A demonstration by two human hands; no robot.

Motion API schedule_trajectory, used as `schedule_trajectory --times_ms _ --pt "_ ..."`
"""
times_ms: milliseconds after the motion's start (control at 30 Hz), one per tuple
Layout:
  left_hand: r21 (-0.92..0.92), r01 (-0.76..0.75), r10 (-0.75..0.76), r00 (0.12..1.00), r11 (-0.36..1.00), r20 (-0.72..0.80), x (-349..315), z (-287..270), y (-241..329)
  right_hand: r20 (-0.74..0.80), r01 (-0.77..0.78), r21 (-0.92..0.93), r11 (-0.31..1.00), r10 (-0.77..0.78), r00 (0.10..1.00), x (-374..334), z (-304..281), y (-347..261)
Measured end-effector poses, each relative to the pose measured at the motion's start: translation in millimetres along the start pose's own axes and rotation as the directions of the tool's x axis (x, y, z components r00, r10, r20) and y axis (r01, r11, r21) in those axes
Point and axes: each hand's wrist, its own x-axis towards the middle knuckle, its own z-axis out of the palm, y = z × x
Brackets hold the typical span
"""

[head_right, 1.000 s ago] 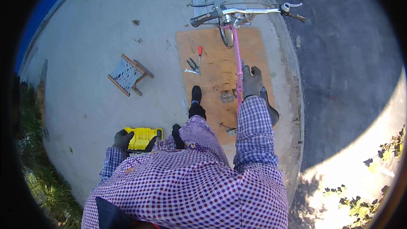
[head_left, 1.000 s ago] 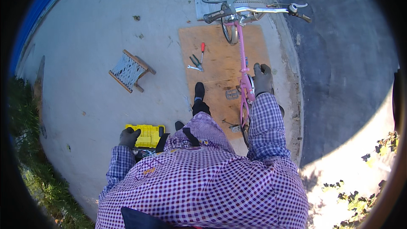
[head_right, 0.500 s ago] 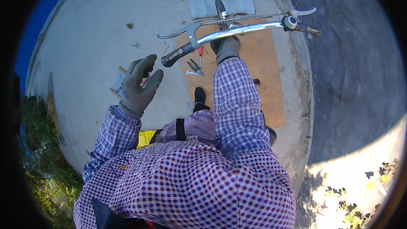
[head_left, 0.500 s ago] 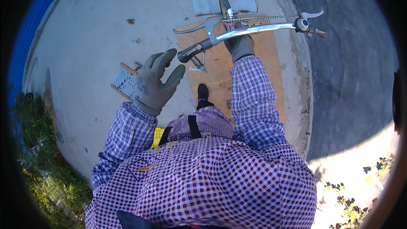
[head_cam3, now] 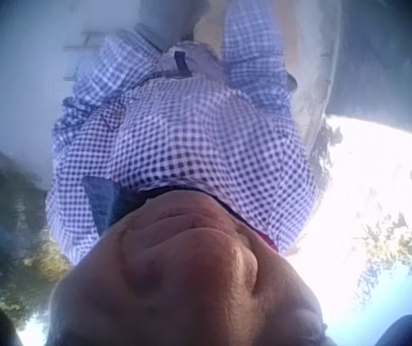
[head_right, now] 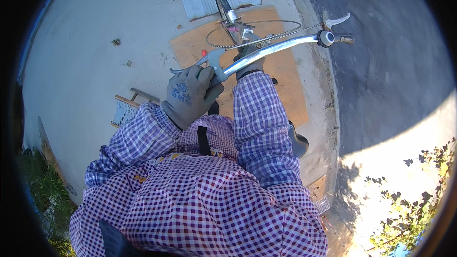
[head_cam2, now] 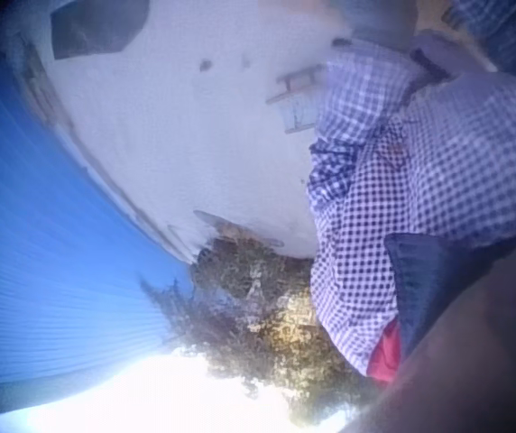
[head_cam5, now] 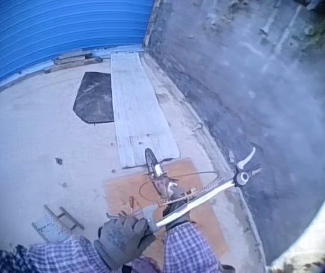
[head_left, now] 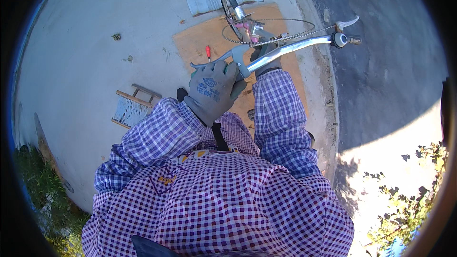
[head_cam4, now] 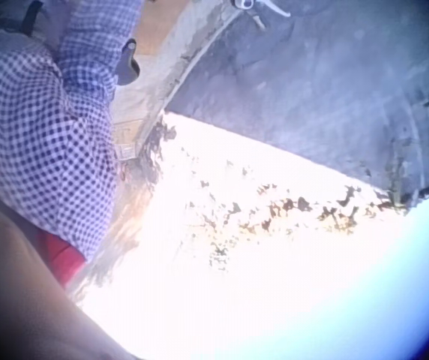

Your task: The person assembles a pink bicycle by attaching the handlebar, seat, and rear rack. They use a wrench and pliers to tighten bolts and secure components, then test the handlebar movement and reposition a small stool before finishing.

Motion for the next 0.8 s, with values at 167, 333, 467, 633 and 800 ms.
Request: schedule_trajectory --times_ms 167,333,467,633,800 --pt "-0.147 0.094 -0.063 0.977 0.985 0.204 -9 16 -6 -0.171 0.04 0.271 0.962 0.007 0.985 13 5 8" --pt "-0.326 0.056 0.016 0.977 0.944 0.214 -14 26 -9 -0.173 0.126 0.036 0.991 -0.118 0.978 -6 -5 -2" --pt "-0.351 -0.041 0.096 0.985 0.936 0.141 -22 33 -5 -0.121 0.149 -0.001 0.989 -0.149 0.982 -23 -10 -9" --pt "-0.324 -0.024 0.079 0.984 0.946 0.158 -24 33 -12 -0.155 0.082 -0.224 0.971 -0.118 0.981 -32 0 -19" --pt "-0.324 -0.028 0.07 0.99 0.946 0.12 -31 34 -14 -0.14 0.125 -0.301 0.946 -0.174 0.975 -43 1 -21"
